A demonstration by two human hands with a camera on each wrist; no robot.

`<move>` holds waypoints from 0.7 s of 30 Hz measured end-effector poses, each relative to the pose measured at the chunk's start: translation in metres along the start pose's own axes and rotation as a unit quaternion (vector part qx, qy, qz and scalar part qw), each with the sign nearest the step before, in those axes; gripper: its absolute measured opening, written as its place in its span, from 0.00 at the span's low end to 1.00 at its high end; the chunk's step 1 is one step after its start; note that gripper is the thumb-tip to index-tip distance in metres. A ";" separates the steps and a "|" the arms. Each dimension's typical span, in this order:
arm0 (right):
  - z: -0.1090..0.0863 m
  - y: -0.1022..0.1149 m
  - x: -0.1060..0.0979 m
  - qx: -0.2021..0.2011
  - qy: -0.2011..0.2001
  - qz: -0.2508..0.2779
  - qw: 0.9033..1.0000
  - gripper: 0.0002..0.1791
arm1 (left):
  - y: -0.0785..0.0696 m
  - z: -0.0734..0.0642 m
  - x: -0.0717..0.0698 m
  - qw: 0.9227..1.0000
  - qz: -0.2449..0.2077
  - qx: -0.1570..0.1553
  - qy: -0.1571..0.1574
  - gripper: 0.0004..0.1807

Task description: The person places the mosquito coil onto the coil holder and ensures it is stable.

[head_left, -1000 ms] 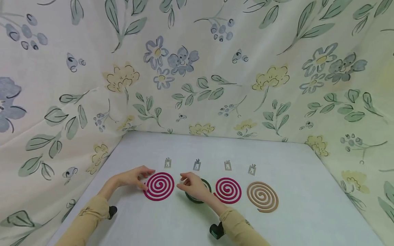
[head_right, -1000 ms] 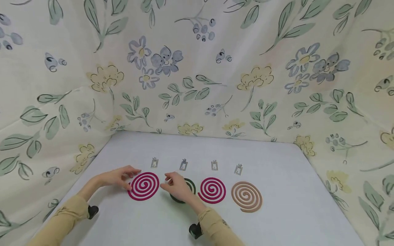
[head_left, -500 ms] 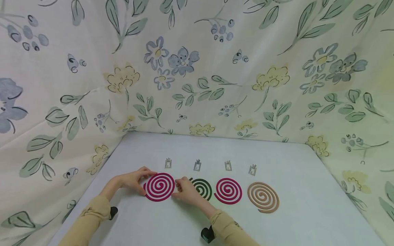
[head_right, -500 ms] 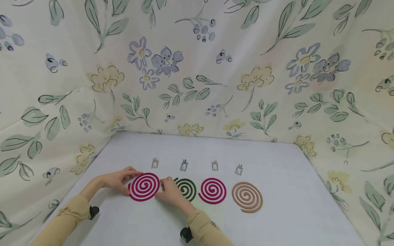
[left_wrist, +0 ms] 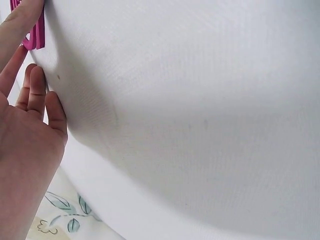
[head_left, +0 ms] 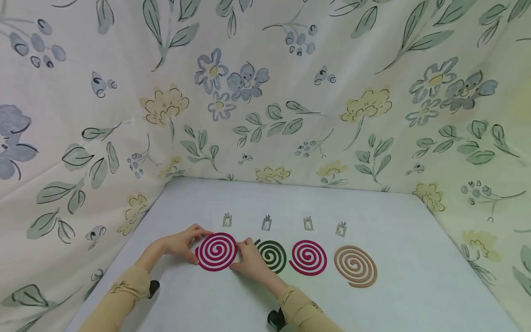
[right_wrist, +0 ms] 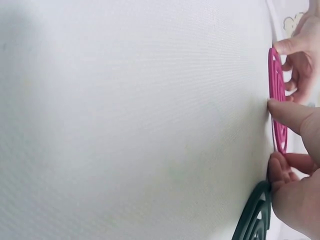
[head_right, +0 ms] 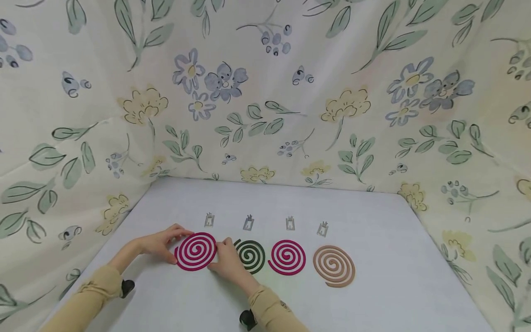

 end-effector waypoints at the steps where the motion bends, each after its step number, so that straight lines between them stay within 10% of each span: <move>1: 0.000 0.000 0.000 -0.001 0.000 0.003 1.000 0.32 | 0.000 0.000 0.000 1.000 -0.002 0.000 -0.002 0.44; 21: 0.001 -0.003 0.001 -0.050 -0.035 0.123 0.991 0.35 | 0.001 0.003 -0.003 0.999 -0.019 -0.021 -0.037 0.46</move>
Point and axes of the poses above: each hand's wrist, its own z-axis towards the middle knuckle, its own x-axis out of the palm, y = z × x, the point moved 8 cm from there along z, towards the middle knuckle, and after that the axes turned 2 degrees about -x, right-handed, at the moved point
